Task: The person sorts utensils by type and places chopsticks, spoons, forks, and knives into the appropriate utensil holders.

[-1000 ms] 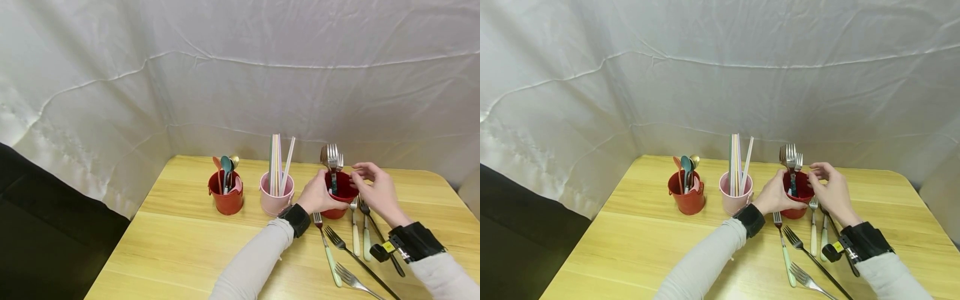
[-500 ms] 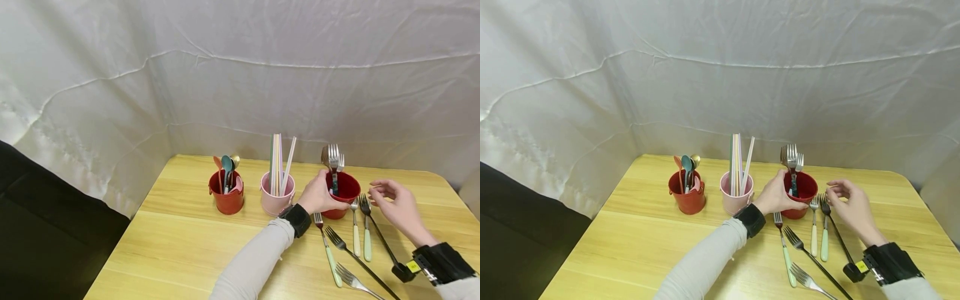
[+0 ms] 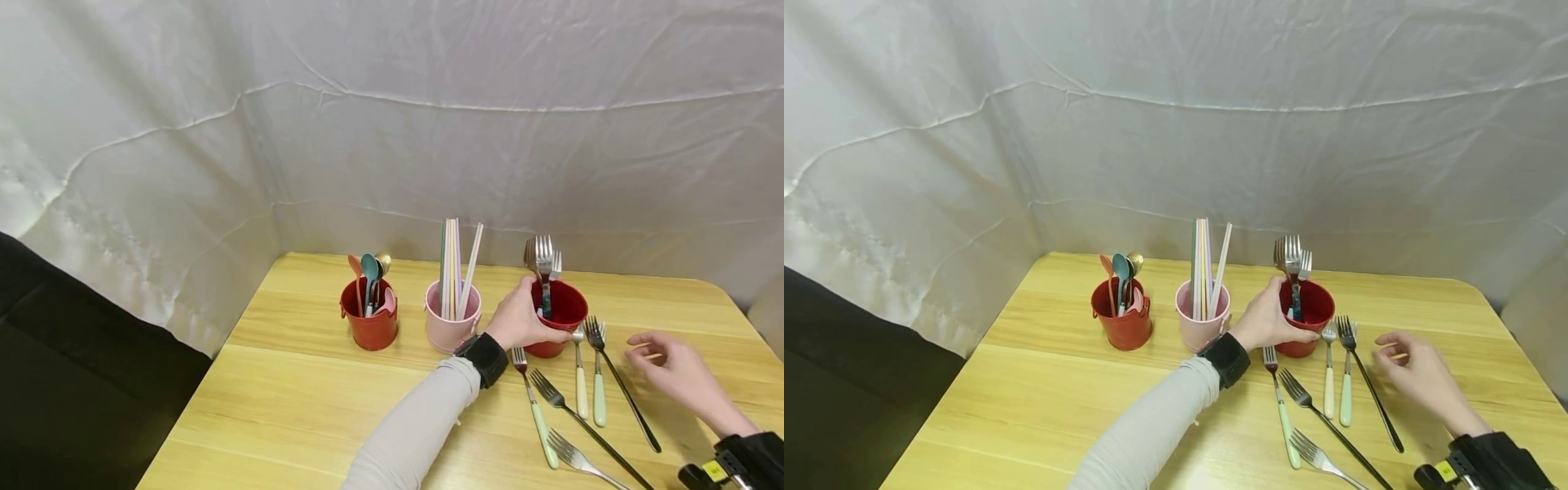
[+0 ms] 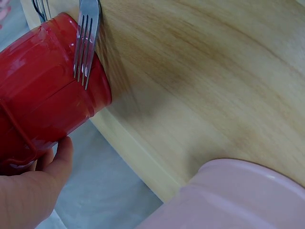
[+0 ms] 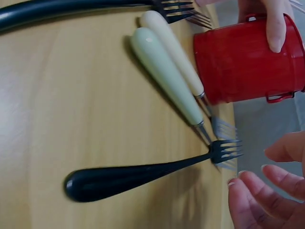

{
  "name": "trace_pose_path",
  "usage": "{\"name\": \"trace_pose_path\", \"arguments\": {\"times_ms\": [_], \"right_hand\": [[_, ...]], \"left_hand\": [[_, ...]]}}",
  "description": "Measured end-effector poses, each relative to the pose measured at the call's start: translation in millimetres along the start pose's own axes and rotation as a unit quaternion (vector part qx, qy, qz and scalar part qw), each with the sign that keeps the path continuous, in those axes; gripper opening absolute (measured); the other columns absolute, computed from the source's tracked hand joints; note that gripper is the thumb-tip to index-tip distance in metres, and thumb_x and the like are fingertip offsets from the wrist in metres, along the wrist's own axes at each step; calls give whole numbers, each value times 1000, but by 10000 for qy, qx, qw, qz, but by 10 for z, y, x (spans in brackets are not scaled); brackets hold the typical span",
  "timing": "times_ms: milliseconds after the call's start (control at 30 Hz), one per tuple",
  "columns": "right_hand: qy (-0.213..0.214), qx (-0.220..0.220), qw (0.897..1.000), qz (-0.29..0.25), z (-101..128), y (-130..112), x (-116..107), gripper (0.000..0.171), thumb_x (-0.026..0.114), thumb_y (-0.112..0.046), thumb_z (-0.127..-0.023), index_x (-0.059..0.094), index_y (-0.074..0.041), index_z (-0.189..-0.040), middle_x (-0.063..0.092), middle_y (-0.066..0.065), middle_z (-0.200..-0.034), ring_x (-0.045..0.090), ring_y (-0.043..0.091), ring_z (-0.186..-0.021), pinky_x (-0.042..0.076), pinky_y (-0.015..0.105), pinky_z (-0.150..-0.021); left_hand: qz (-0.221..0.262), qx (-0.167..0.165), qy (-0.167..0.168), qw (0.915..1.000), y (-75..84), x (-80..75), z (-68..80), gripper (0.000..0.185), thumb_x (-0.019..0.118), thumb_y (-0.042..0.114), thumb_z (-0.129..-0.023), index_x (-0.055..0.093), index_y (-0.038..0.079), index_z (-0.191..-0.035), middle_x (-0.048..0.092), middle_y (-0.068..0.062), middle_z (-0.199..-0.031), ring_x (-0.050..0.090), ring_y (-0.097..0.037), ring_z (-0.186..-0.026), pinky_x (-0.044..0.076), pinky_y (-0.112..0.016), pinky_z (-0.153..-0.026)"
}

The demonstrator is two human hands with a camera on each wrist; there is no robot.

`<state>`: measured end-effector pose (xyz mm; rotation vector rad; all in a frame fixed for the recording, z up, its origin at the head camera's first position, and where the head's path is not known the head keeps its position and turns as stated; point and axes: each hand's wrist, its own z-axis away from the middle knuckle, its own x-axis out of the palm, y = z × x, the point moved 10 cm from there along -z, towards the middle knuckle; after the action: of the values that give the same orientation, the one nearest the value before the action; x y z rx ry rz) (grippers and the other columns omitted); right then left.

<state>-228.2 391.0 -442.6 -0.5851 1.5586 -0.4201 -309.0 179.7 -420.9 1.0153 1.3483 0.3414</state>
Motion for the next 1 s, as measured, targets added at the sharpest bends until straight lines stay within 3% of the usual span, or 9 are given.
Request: {"name": "trace_pose_path", "arguments": {"times_ms": [167, 567, 1000], "right_hand": [[-435, 274, 9986, 103, 41, 110, 125, 36, 62, -18, -99, 56, 10, -121, 72, 21, -97, 61, -3, -71, 55, 23, -60], [-676, 605, 9940, 610, 58, 161, 265, 42, 67, -29, -95, 58, 7, -115, 70, 7, -90, 57, 5, -71, 46, 22, -59], [-492, 446, 9933, 948, 62, 83, 333, 37, 74, -25, -86, 61, 3, -105, 63, 0, -80, 48, 4, -62, 36, 22, -57]], "left_hand": [[-25, 5, 14, 10000, -7, 2, 2, 94, 94, 40, -66, 41, 17, -140, 62, 4, -129, 62, -5, -111, 51, -15, -91], [-26, -25, 37, 10000, -5, 1, 4, 95, 95, 39, -65, 41, 17, -140, 62, 4, -128, 62, -6, -111, 52, -15, -91], [60, -41, 9, 10000, 4, -6, 12, 93, 94, 38, -66, 41, 18, -140, 62, 5, -129, 61, -6, -112, 52, -16, -92]]}}
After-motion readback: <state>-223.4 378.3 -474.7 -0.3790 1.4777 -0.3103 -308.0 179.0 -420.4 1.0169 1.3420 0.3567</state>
